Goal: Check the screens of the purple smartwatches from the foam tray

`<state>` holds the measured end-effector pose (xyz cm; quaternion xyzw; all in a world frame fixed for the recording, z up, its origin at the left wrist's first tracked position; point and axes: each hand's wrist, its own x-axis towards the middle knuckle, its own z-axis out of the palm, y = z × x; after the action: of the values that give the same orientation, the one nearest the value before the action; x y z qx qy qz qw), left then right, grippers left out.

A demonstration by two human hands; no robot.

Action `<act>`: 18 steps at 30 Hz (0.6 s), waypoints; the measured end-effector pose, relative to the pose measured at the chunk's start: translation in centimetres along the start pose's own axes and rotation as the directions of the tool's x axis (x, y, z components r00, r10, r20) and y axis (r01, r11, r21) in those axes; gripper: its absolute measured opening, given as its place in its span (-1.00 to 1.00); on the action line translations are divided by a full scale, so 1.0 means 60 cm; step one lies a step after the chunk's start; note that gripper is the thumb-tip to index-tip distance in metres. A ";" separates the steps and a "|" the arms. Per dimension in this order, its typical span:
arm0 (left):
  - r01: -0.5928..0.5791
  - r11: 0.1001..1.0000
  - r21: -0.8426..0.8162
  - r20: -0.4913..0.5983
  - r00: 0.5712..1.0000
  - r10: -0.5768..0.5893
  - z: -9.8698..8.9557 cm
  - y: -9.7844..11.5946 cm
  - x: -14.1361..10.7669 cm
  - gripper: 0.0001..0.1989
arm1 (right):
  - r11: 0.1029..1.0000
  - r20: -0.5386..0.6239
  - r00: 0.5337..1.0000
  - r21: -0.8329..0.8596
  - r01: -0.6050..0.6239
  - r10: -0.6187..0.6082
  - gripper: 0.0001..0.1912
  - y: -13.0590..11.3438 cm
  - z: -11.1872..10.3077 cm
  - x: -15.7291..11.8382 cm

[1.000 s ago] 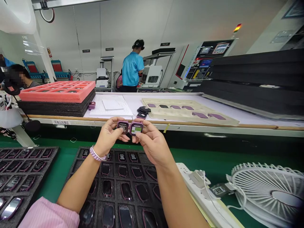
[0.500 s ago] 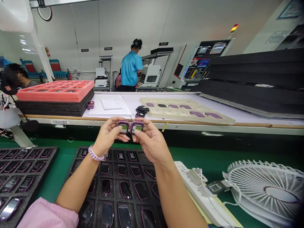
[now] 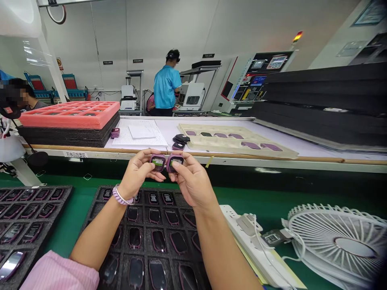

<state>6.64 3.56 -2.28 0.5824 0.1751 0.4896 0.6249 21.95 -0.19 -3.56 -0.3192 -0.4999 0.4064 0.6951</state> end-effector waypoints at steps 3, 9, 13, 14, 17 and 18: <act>-0.007 1.000 0.001 0.001 1.000 0.007 0.000 0.000 0.000 -0.64 | 1.000 -0.012 1.000 0.000 0.009 -0.009 -0.58 0.000 0.000 -0.001; -0.005 1.000 0.000 -0.027 1.000 0.005 0.001 0.000 0.000 -0.65 | 1.000 0.034 0.999 -0.013 0.014 -0.014 -0.59 -0.005 0.001 -0.003; -0.014 1.000 -0.005 -0.032 0.999 0.014 0.000 0.002 0.000 -0.64 | 1.000 0.038 0.999 -0.019 0.010 -0.009 -0.61 -0.006 0.001 -0.004; -0.018 1.000 -0.010 -0.029 0.999 0.018 -0.001 0.002 -0.001 -0.64 | 1.000 0.041 0.999 -0.018 0.008 -0.007 -0.61 -0.006 0.001 -0.005; -0.026 1.000 -0.014 -0.021 0.999 0.025 -0.001 0.003 0.000 -0.62 | 1.000 0.050 0.999 -0.012 0.009 -0.008 -0.61 -0.005 0.000 -0.004; -0.026 1.000 -0.004 -0.023 0.999 0.026 -0.001 0.002 0.000 -0.62 | 1.000 0.053 0.999 -0.008 0.012 -0.011 -0.62 -0.005 0.000 -0.004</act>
<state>6.56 3.55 -2.16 0.5777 0.1735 0.5045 0.6178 21.99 -0.54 -3.40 -0.3085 -0.5216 0.4085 0.6826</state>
